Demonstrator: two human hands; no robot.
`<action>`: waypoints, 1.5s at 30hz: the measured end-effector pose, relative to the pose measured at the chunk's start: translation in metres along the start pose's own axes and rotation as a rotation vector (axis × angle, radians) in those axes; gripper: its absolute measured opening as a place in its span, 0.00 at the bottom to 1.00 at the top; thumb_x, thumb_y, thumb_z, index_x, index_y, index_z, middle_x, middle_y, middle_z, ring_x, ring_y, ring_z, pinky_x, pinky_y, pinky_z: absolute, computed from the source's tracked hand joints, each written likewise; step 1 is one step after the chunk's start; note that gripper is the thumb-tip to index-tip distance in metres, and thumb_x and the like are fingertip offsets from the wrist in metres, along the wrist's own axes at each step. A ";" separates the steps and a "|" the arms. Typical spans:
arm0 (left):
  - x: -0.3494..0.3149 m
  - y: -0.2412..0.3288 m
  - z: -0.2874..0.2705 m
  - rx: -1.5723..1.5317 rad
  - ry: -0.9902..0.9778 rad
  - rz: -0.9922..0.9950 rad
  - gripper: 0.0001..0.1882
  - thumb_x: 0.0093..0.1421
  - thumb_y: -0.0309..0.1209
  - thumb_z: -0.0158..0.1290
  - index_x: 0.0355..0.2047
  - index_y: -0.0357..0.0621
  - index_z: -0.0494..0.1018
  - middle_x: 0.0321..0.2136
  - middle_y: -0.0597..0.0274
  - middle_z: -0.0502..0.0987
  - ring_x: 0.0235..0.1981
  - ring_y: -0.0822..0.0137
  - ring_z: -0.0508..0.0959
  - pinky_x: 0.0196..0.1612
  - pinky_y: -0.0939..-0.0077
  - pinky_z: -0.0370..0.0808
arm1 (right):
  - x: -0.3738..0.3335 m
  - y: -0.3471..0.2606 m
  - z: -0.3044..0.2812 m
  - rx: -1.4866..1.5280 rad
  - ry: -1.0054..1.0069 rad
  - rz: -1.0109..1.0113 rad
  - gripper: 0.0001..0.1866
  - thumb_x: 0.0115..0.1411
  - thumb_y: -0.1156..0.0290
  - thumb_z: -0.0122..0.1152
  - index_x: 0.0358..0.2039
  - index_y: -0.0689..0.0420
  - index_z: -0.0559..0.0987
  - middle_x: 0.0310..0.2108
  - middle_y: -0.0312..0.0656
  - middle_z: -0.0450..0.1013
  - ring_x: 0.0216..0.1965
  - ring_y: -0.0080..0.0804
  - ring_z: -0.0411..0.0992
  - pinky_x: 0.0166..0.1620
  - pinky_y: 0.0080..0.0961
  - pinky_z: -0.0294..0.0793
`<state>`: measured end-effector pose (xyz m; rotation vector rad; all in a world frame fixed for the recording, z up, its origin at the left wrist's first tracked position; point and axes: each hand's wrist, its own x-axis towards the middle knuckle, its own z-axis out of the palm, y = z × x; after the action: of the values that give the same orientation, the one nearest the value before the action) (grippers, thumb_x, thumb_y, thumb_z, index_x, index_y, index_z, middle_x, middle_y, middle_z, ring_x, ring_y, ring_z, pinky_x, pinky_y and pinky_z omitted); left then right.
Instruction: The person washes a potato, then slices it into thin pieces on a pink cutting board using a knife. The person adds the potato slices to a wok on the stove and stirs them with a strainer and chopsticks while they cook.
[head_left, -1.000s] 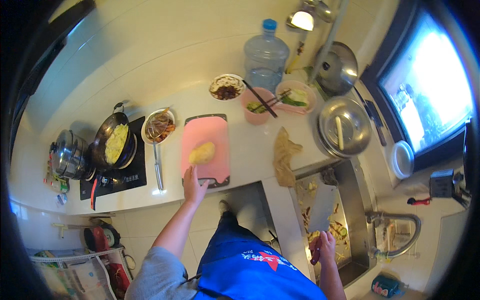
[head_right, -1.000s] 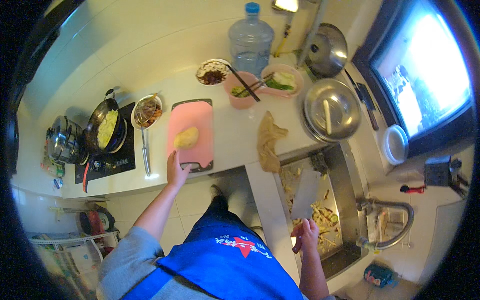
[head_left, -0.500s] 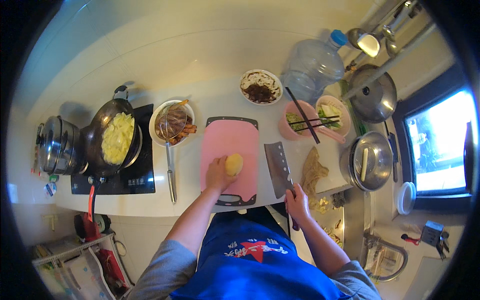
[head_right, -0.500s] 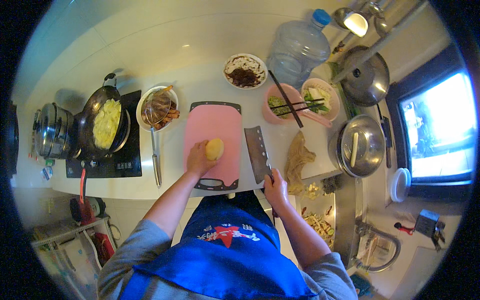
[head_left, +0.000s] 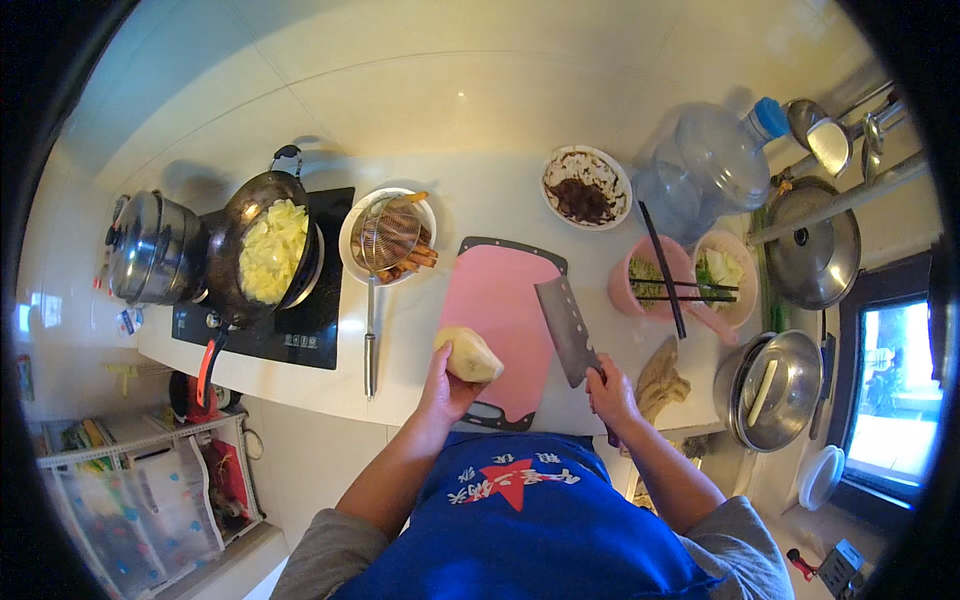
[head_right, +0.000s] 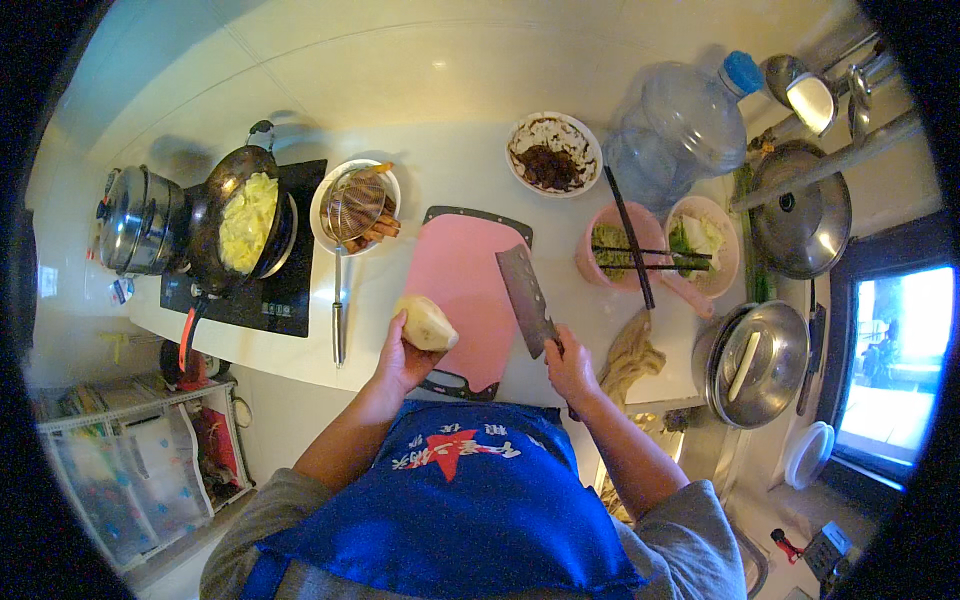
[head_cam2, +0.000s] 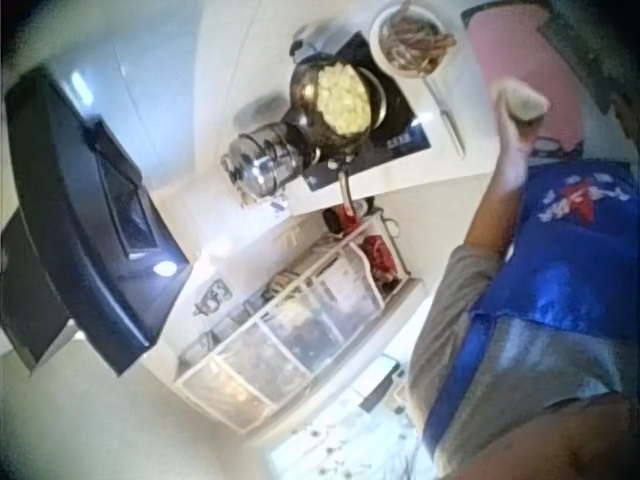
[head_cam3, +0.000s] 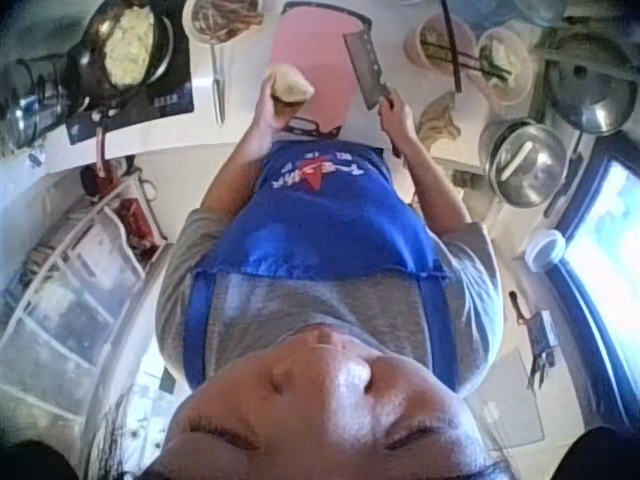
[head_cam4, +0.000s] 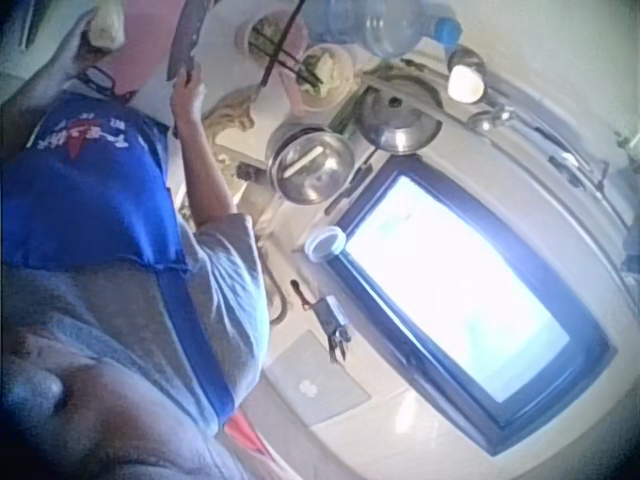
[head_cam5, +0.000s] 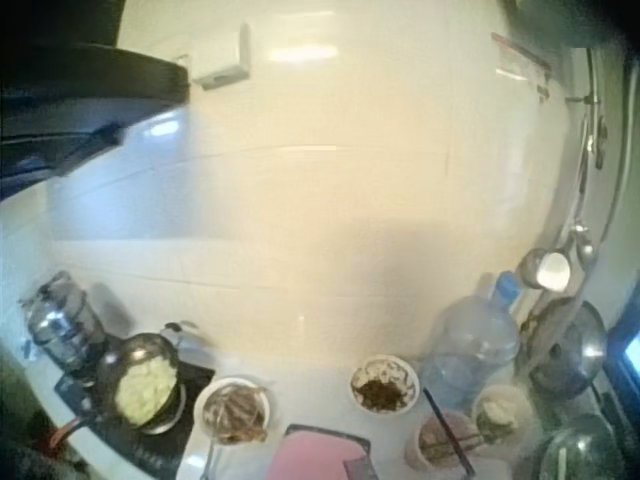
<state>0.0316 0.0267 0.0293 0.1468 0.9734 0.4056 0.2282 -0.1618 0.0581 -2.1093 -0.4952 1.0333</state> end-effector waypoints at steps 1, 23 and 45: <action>0.007 -0.009 -0.004 0.001 0.095 0.035 0.34 0.56 0.56 0.49 0.55 0.47 0.62 0.49 0.53 0.69 0.48 0.57 0.72 0.49 0.58 0.71 | 0.000 0.003 0.002 -0.001 0.011 -0.005 0.14 0.60 0.68 0.51 0.45 0.58 0.70 0.19 0.46 0.70 0.19 0.34 0.69 0.24 0.32 0.69; 0.016 0.025 -0.010 1.979 -0.035 0.961 0.42 0.39 0.33 0.67 0.54 0.37 0.60 0.50 0.41 0.63 0.49 0.44 0.66 0.53 0.57 0.65 | -0.017 -0.035 0.026 -0.510 -0.167 -0.331 0.18 0.58 0.73 0.43 0.50 0.57 0.65 0.37 0.55 0.72 0.37 0.53 0.74 0.38 0.46 0.74; 0.018 0.026 0.013 2.092 0.083 0.573 0.44 0.43 0.37 0.65 0.55 0.32 0.54 0.51 0.40 0.63 0.49 0.44 0.66 0.51 0.59 0.68 | 0.004 -0.101 0.029 -0.865 -0.507 -0.287 0.11 0.59 0.70 0.46 0.40 0.61 0.63 0.28 0.53 0.75 0.32 0.51 0.76 0.32 0.43 0.77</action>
<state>0.0443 0.0583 0.0298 2.3278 1.0564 -0.2732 0.2050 -0.0797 0.1200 -2.3365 -1.6898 1.3248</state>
